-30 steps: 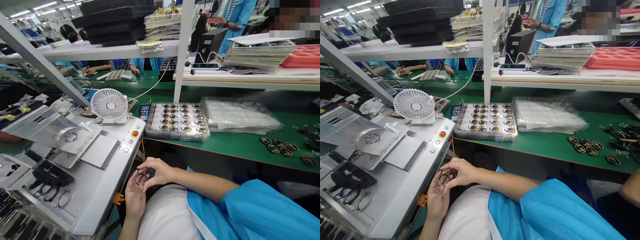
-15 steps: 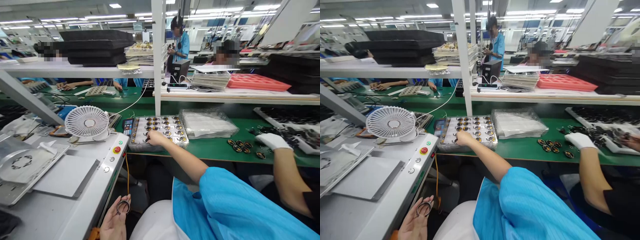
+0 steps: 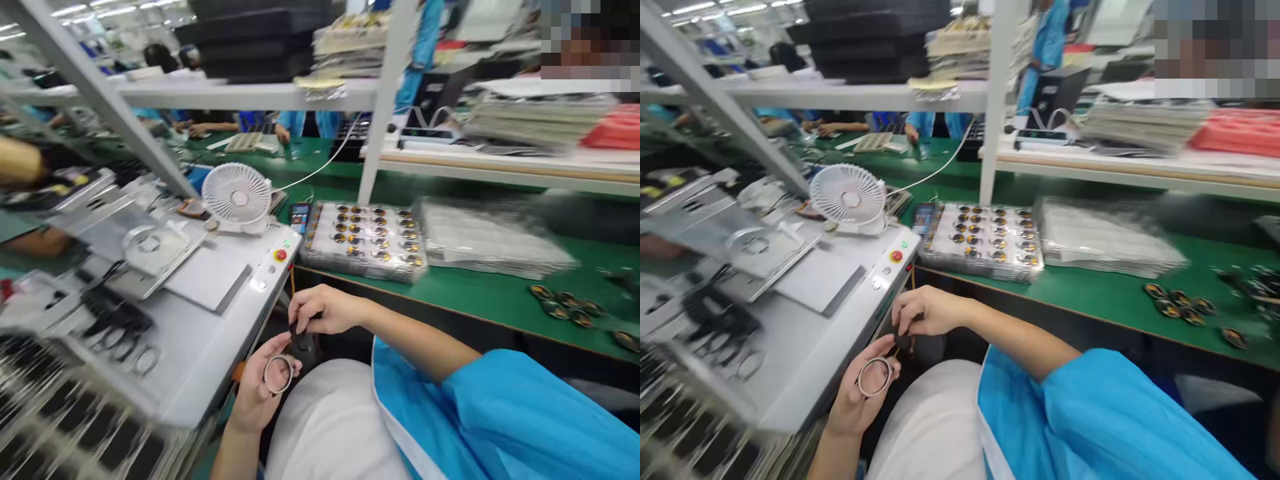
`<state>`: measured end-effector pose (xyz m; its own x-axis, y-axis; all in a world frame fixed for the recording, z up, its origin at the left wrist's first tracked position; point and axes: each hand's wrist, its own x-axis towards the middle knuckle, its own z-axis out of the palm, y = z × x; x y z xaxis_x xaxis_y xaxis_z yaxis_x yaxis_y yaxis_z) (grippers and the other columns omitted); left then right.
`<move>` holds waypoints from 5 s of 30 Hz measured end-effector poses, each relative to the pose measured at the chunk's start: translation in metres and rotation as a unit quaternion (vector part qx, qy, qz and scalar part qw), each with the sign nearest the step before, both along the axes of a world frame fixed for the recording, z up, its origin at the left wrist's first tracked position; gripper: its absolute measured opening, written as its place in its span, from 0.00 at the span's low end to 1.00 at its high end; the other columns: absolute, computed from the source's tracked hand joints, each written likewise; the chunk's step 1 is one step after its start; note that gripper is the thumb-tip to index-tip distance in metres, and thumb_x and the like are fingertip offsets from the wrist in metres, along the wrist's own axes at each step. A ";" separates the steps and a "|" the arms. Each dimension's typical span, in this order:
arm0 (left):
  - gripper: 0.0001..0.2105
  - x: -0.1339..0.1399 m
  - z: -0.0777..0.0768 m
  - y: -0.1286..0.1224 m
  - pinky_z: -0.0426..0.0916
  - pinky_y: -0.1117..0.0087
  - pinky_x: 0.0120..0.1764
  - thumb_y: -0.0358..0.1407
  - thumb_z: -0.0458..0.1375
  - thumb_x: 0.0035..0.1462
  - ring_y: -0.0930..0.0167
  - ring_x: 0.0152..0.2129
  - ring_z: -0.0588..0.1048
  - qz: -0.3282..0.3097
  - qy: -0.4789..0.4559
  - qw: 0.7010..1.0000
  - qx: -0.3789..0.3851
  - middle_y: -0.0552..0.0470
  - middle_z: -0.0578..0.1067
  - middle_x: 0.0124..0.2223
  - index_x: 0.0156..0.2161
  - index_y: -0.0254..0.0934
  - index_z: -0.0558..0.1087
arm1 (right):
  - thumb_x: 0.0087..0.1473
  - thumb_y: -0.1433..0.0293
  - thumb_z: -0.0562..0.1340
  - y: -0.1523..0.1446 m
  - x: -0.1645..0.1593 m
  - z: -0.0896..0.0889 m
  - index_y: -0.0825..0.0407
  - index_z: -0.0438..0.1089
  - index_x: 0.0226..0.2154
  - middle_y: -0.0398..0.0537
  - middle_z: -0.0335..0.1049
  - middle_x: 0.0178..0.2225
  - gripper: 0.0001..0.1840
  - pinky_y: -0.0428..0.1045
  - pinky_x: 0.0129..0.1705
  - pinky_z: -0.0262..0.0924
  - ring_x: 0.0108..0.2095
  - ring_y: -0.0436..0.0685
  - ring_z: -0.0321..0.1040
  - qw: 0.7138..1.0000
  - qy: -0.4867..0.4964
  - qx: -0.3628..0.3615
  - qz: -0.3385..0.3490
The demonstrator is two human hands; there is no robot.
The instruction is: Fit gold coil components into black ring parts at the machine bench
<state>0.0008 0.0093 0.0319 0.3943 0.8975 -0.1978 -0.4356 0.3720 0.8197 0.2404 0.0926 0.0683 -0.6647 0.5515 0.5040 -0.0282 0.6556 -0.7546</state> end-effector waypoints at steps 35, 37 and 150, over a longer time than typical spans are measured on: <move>0.45 -0.016 -0.024 -0.016 0.77 0.63 0.43 0.51 0.78 0.37 0.61 0.39 0.82 0.123 0.050 0.986 0.105 0.37 0.76 0.57 0.61 0.37 0.72 | 0.65 0.69 0.61 -0.005 -0.056 -0.022 0.51 0.73 0.31 0.50 0.70 0.37 0.10 0.48 0.39 0.67 0.36 0.53 0.70 0.999 0.005 -0.001 -0.053; 0.45 -0.020 -0.022 -0.011 0.76 0.62 0.45 0.50 0.78 0.38 0.60 0.40 0.82 0.146 0.049 0.983 0.098 0.38 0.79 0.51 0.61 0.36 0.72 | 0.64 0.69 0.61 0.012 -0.062 -0.015 0.51 0.70 0.32 0.51 0.71 0.39 0.08 0.49 0.42 0.67 0.39 0.55 0.70 0.998 -0.002 -0.011 -0.060; 0.19 -0.025 -0.025 -0.009 0.80 0.55 0.49 0.35 0.71 0.55 0.58 0.46 0.83 0.318 0.137 0.911 0.225 0.45 0.82 0.52 0.52 0.45 0.79 | 0.51 0.63 0.77 0.088 -0.100 0.004 0.51 0.64 0.29 0.41 0.69 0.19 0.21 0.43 0.13 0.58 0.14 0.47 0.60 0.811 0.088 -0.504 -0.284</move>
